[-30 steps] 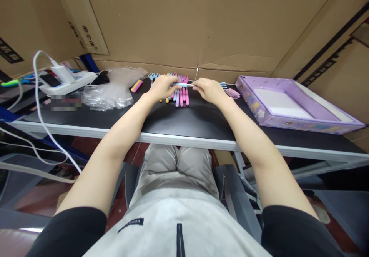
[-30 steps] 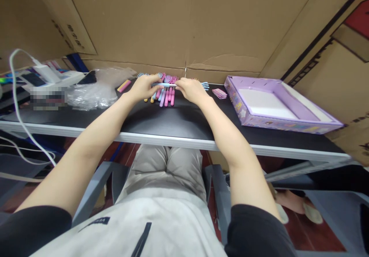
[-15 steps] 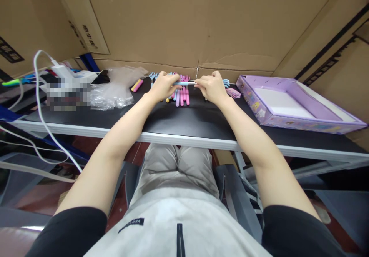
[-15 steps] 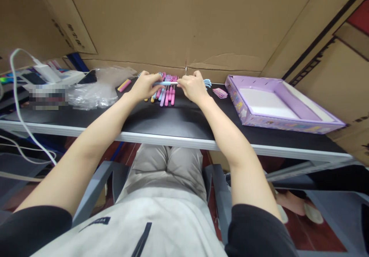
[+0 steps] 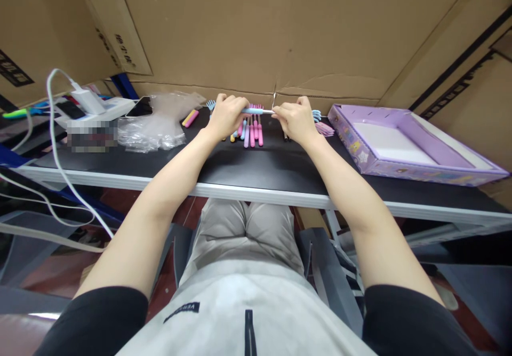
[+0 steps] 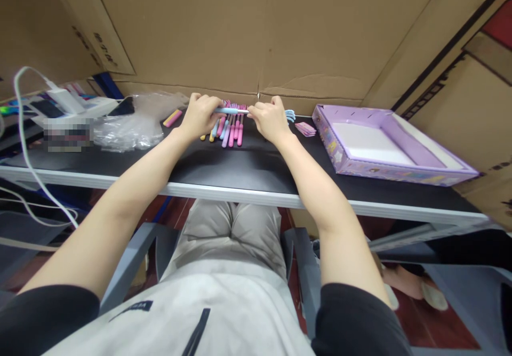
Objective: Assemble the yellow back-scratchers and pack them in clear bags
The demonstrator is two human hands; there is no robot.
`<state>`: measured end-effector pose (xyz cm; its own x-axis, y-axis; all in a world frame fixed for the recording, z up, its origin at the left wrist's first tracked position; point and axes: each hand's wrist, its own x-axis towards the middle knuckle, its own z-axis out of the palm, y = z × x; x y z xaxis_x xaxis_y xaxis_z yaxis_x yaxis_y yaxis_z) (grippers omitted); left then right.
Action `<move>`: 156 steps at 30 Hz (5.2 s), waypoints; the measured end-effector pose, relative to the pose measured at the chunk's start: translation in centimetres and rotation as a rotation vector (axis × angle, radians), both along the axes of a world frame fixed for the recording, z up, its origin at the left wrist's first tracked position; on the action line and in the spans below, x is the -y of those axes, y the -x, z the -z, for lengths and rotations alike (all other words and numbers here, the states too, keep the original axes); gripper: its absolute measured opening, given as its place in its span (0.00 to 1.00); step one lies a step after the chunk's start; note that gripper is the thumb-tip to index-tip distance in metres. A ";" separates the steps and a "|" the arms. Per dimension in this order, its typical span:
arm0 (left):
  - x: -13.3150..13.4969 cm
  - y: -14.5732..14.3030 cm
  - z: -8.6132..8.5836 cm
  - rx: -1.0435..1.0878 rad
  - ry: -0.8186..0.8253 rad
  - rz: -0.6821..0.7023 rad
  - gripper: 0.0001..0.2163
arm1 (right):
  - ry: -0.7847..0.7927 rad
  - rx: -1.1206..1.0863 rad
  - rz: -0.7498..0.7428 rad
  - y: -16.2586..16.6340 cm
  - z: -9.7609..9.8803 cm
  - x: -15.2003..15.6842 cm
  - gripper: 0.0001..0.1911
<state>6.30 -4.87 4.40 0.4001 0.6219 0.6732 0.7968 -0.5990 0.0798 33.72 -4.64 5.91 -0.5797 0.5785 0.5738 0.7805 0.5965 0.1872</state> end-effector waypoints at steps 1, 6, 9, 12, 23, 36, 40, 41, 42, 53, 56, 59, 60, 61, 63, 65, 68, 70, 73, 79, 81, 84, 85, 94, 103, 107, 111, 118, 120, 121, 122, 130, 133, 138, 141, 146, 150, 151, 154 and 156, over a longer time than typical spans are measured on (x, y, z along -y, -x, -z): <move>0.1 0.0 -0.1 0.014 0.002 0.001 0.09 | 0.002 -0.013 -0.007 0.0 0.0 0.0 0.20; 0.8 -0.3 -0.9 0.018 0.102 -0.015 0.09 | 0.054 -0.047 -0.032 0.2 -0.4 0.4 0.22; 0.7 -0.4 -0.6 0.001 0.143 0.000 0.08 | 0.092 -0.054 -0.039 0.2 -0.5 0.7 0.23; 0.4 -0.5 0.0 -0.015 0.127 0.011 0.08 | 0.105 -0.063 -0.054 0.0 -0.4 0.5 0.22; -0.3 0.1 0.0 0.012 0.036 -0.007 0.09 | 0.084 -0.063 -0.021 -0.1 -0.3 0.1 0.19; 0.6 -0.2 -0.4 -0.023 -0.038 0.014 0.09 | 0.114 -0.124 -0.113 0.0 0.3 -0.5 0.19; 0.5 0.0 -0.4 -0.023 -0.059 0.019 0.10 | 0.136 -0.099 -0.098 0.1 0.0 0.0 0.19; 0.4 0.0 -0.3 -0.022 -0.054 0.018 0.10 | 0.138 -0.095 -0.089 0.1 -0.1 0.1 0.20; 0.3 0.0 -0.3 -0.022 -0.046 0.018 0.10 | 0.139 -0.093 -0.080 0.2 -0.1 0.1 0.20; 0.0 0.0 -0.8 0.015 0.034 0.033 0.09 | 0.101 -0.057 -0.052 -0.2 -0.3 -0.8 0.20; 0.0 0.0 -0.9 0.029 0.073 0.045 0.09 | 0.096 -0.047 -0.066 -0.7 -0.2 -1.1 0.20; -0.1 0.1 -0.9 0.044 0.107 0.047 0.08 | 0.119 -0.043 -0.060 -1.0 -0.3 -1.3 0.20; -0.2 0.1 -0.9 0.047 0.113 0.046 0.07 | 0.127 -0.042 -0.059 -1.1 -0.4 -1.3 0.20; -0.2 0.2 -0.9 0.049 0.118 0.044 0.07 | 0.134 -0.042 -0.058 -1.2 -0.4 -1.3 0.20; -0.2 0.1 -1.0 0.050 0.123 0.043 0.07 | 0.148 -0.043 -0.058 -1.3 -0.5 -1.4 0.20; -0.2 0.0 -1.1 0.050 0.125 0.047 0.08 | 0.162 -0.046 -0.059 -1.5 -0.6 -1.6 0.19; -0.2 0.1 -1.2 0.047 0.123 0.053 0.09 | 0.182 -0.058 -0.064 -2.3 -0.7 -2.1 0.19; -0.5 0.7 -1.1 0.054 0.114 0.046 0.09 | 0.184 -0.083 -0.066 -3.4 -0.7 -2.5 0.20; -1.4 3.0 -0.8 0.101 0.092 0.001 0.10 | 0.164 -0.152 -0.049 -5.8 -0.9 -3.2 0.22; -2.3 7.6 -0.3 0.230 0.321 -0.469 0.15 | 0.245 -0.180 0.076 -7.5 -1.2 -3.2 0.23; -2.0 8.0 -0.1 0.263 0.419 -0.623 0.21 | 0.279 -0.156 0.082 -6.6 -1.2 -2.7 0.22; -1.5 7.9 0.2 0.267 0.520 -0.727 0.29 | 0.310 -0.132 0.107 -5.2 -1.1 -1.9 0.22; -1.4 7.9 0.4 0.257 0.535 -0.731 0.30 | 0.323 -0.124 0.120 -4.9 -1.1 -1.6 0.21; -2.5 9.0 2.5 0.163 0.504 -0.712 0.28 | 0.344 -0.036 0.091 -4.6 -0.9 -1.5 0.15; -3.2 9.0 2.8 0.049 0.509 -0.740 0.31 | 0.306 -0.035 0.077 -4.4 -0.7 -1.7 0.13; -2.7 8.4 1.4 0.051 0.509 -0.800 0.30 | 0.293 -0.030 0.077 -4.4 -0.6 -1.7 0.13; -2.1 8.1 0.6 -0.007 0.580 -0.830 0.31 | 0.243 -0.014 0.088 -4.5 -0.6 -1.8 0.15; -2.3 8.3 1.2 -0.005 0.627 -0.844 0.34 | 0.180 -0.010 0.053 -5.0 -0.4 -3.0 0.18; -2.4 8.3 1.3 0.012 0.623 -0.838 0.35 | 0.177 -0.020 0.014 -5.0 -0.2 -3.1 0.19; -2.4 8.3 1.3 0.020 0.623 -0.835 0.36 | 0.183 -0.031 -0.005 -4.9 -0.1 -3.1 0.20; -2.4 8.3 1.3 0.027 0.620 -0.833 0.36 | 0.195 -0.045 -0.021 -4.8 0.0 -3.0 0.20; -1.6 7.5 0.6 0.066 0.608 -0.798 0.37 | 0.331 -0.146 -0.063 -3.3 1.5 -3.1 0.24; -1.4 7.4 0.5 0.072 0.590 -0.789 0.36 | 0.306 -0.132 -0.062 -3.0 1.8 -3.6 0.22; -1.4 7.3 0.4 0.056 0.580 -0.778 0.36 | 0.281 -0.002 0.055 -2.8 1.2 -4.4 0.22; -1.3 7.2 0.3 0.036 0.581 -0.791 0.35 | 0.291 0.063 0.088 -2.5 0.8 -5.3 0.24; -1.4 7.3 0.4 0.030 0.582 -0.794 0.33 | 0.345 0.126 0.229 -1.9 0.7 -6.5 0.24; -1.7 7.5 0.5 0.070 0.584 -0.769 0.34 | 0.374 0.127 0.295 -1.6 1.3 -6.5 0.24; -1.6 7.5 0.5 0.072 0.589 -0.768 0.34 | 0.374 0.121 0.295 -1.6 1.5 -6.5 0.25; -1.4 7.3 0.3 0.060 0.601 -0.780 0.32 | 0.366 0.102 0.291 -1.9 1.9 -7.1 0.27; -1.2 7.1 0.1 0.049 0.606 -0.788 0.31 | 0.358 0.086 0.282 -2.3 2.1 -7.7 0.27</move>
